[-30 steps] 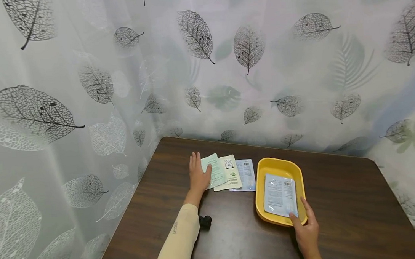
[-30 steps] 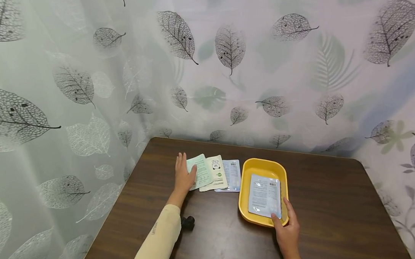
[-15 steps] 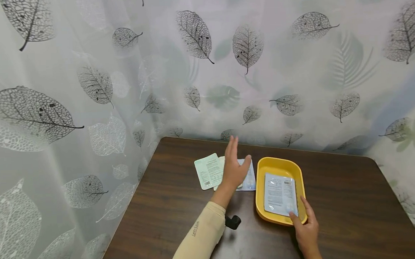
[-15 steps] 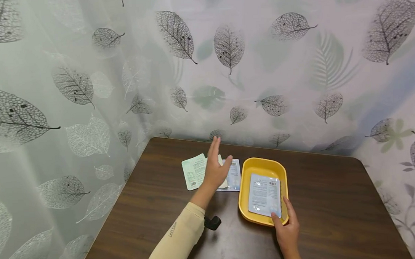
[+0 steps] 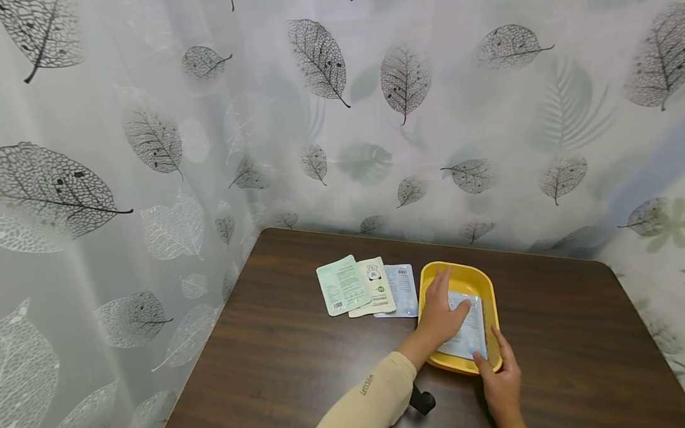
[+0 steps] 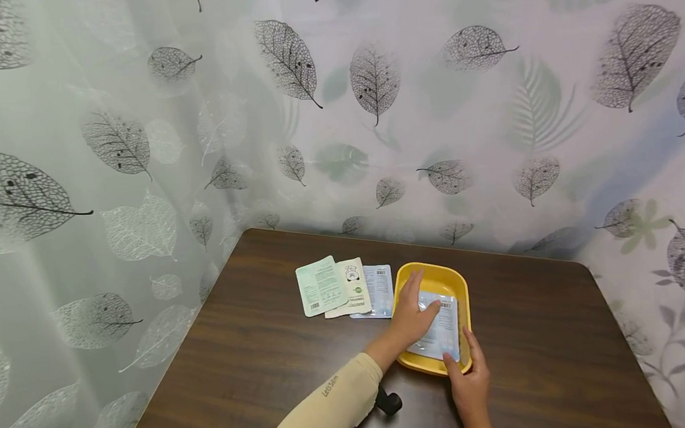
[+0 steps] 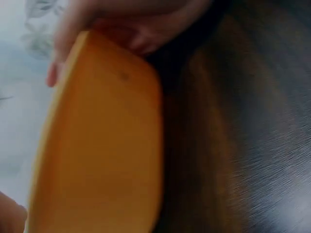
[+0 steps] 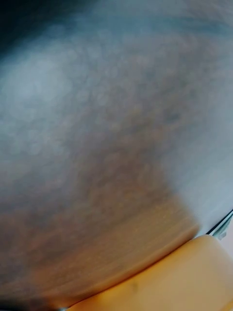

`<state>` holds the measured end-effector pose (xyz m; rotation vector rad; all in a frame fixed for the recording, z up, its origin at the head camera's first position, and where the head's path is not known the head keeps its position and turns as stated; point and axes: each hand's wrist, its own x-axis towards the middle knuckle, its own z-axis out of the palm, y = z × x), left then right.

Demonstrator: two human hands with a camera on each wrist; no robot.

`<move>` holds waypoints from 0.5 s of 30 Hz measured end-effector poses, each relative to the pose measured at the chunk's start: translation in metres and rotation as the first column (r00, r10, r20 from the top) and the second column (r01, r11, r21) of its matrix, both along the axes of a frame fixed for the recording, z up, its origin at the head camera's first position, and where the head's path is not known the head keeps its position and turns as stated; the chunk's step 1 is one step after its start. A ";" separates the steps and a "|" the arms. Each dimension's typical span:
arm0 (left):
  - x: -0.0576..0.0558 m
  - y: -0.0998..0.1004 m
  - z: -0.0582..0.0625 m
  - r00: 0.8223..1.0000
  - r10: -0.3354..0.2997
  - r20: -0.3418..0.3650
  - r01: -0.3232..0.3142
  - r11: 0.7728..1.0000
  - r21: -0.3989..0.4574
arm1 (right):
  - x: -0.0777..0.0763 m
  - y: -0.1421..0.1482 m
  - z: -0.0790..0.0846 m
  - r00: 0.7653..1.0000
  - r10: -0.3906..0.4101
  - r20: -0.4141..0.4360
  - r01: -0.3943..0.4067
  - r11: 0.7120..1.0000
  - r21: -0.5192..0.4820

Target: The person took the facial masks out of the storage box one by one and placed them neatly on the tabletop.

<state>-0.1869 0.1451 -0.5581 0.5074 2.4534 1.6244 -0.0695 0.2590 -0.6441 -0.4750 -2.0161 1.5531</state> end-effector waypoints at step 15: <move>0.000 0.016 -0.018 0.966 0.066 0.251 0.009 0.958 -0.285 | -0.001 0.000 0.000 0.999 0.016 -0.028 -0.017 0.999 -0.028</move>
